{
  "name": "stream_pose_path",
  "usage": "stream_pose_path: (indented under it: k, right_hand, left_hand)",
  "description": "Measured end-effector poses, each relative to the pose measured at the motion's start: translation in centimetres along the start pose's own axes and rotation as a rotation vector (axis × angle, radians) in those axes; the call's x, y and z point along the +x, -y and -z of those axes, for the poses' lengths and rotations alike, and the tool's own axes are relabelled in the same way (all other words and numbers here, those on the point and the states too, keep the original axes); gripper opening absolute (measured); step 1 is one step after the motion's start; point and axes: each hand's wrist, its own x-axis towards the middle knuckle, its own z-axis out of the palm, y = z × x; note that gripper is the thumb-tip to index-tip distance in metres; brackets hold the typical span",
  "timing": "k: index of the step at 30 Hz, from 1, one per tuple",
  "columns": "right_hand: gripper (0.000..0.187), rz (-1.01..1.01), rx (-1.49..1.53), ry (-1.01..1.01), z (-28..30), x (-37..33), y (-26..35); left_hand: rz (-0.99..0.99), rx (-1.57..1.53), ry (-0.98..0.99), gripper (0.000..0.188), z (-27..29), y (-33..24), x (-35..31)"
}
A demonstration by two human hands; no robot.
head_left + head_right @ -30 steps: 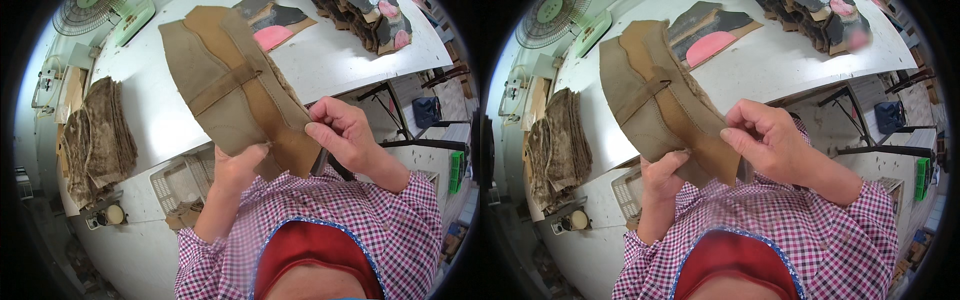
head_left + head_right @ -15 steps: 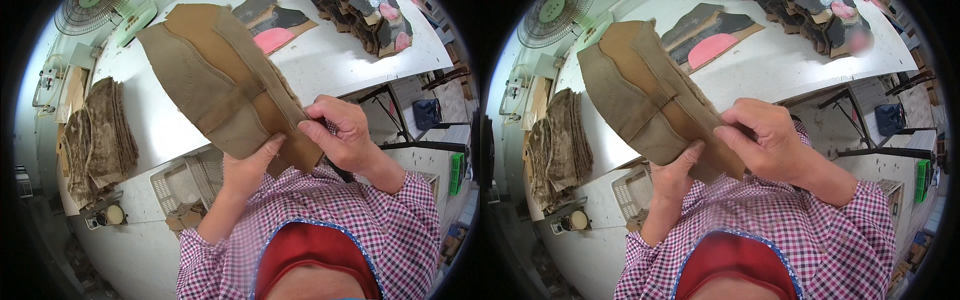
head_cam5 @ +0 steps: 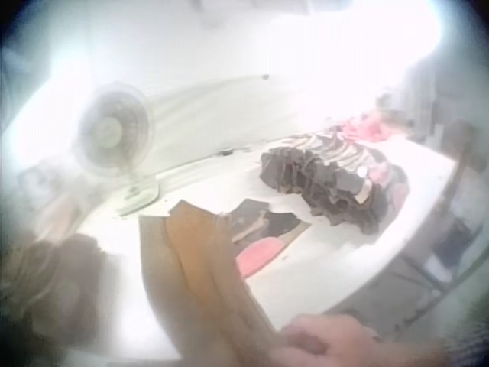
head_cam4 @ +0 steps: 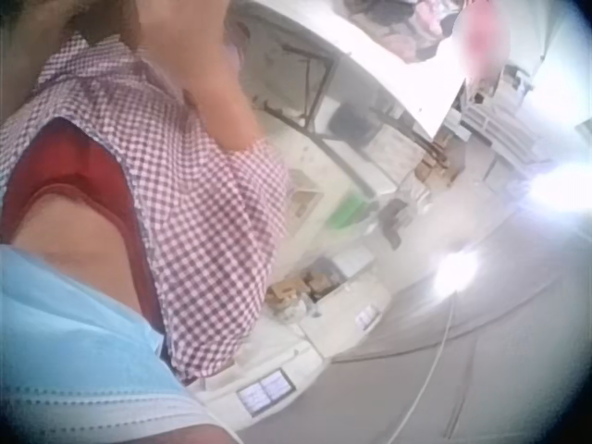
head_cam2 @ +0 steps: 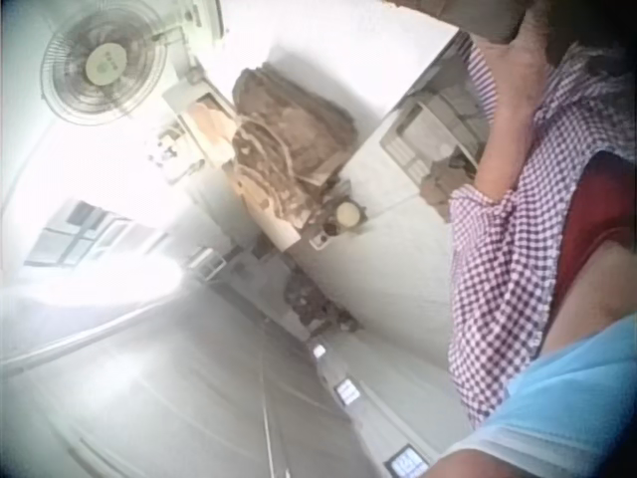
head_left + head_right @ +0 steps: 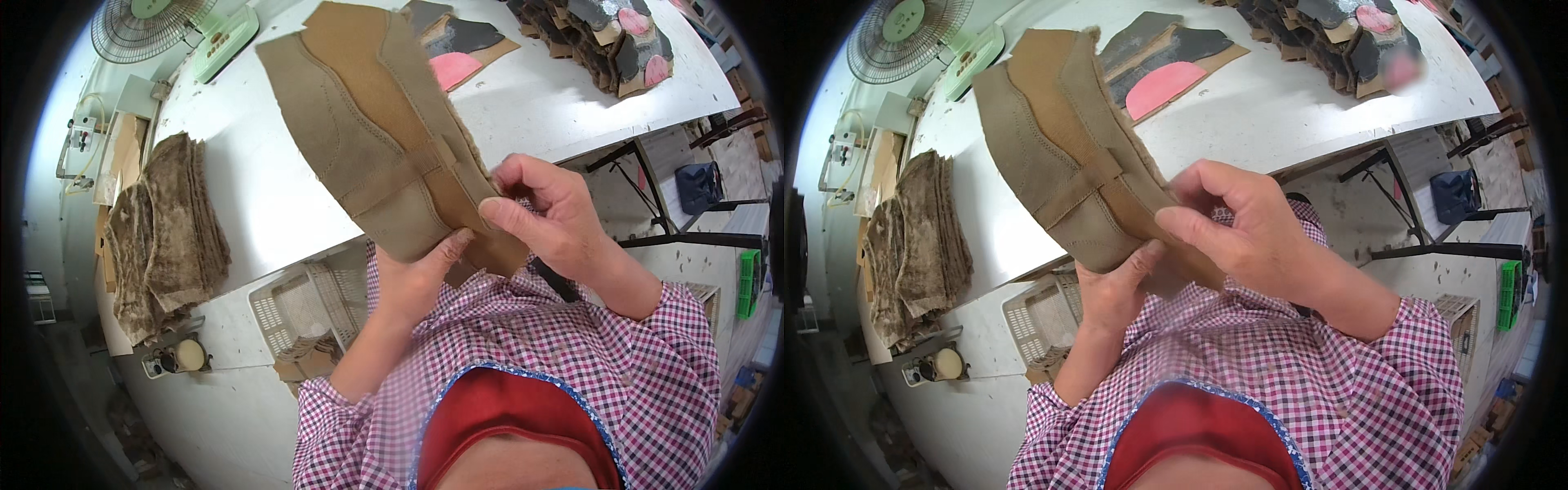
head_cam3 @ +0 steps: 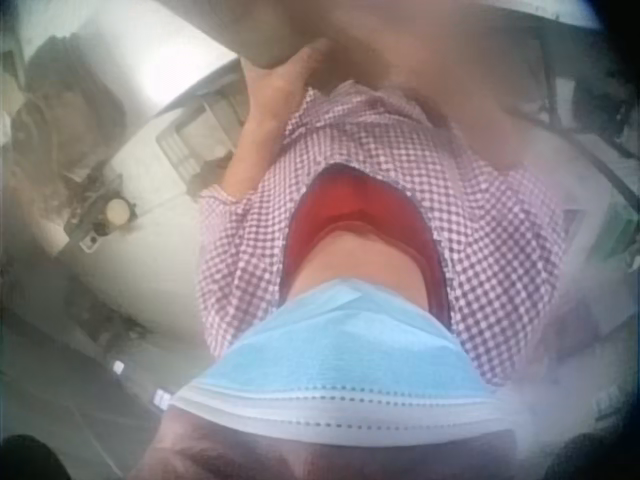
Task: The person repeatedly picks up a stack of brown fabric pieces with a cardboard backing, flips them over, and rubs the surface with both hands. The person places the stack back on the table and repeats the same handling sequence multiple times.
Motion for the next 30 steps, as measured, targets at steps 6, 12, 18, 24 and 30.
stream_pose_path:
  k: [6, 12, 18, 24, 30]
  right_hand:
    - [0.01, 0.108, -0.038, -0.047, 0.0, 0.2, 0.1]
    - [0.008, 0.09, 0.045, -0.09, -0.2, 0.2, 0.0]
    - [0.008, 0.04, 0.207, -0.121, 0.0, 0.5, 0.2]
    - [0.012, 0.04, 0.426, -0.15, -0.1, 2.1, 0.6]
    - [0.015, 0.106, 0.471, -0.217, 0.7, 4.1, 1.7]
  left_hand:
    - [0.076, -0.001, 0.031, 0.027, -0.6, -0.5, -0.2]
    - [0.034, 0.088, 0.029, 0.028, -1.5, -0.2, -0.6]
    - [0.069, 0.152, 0.079, 0.031, -2.3, 0.1, -0.6]
    - [0.205, 0.096, 0.136, 0.032, -2.3, 1.0, -1.4]
    - [0.269, 0.074, 0.157, 0.032, -3.0, 1.4, -1.8]
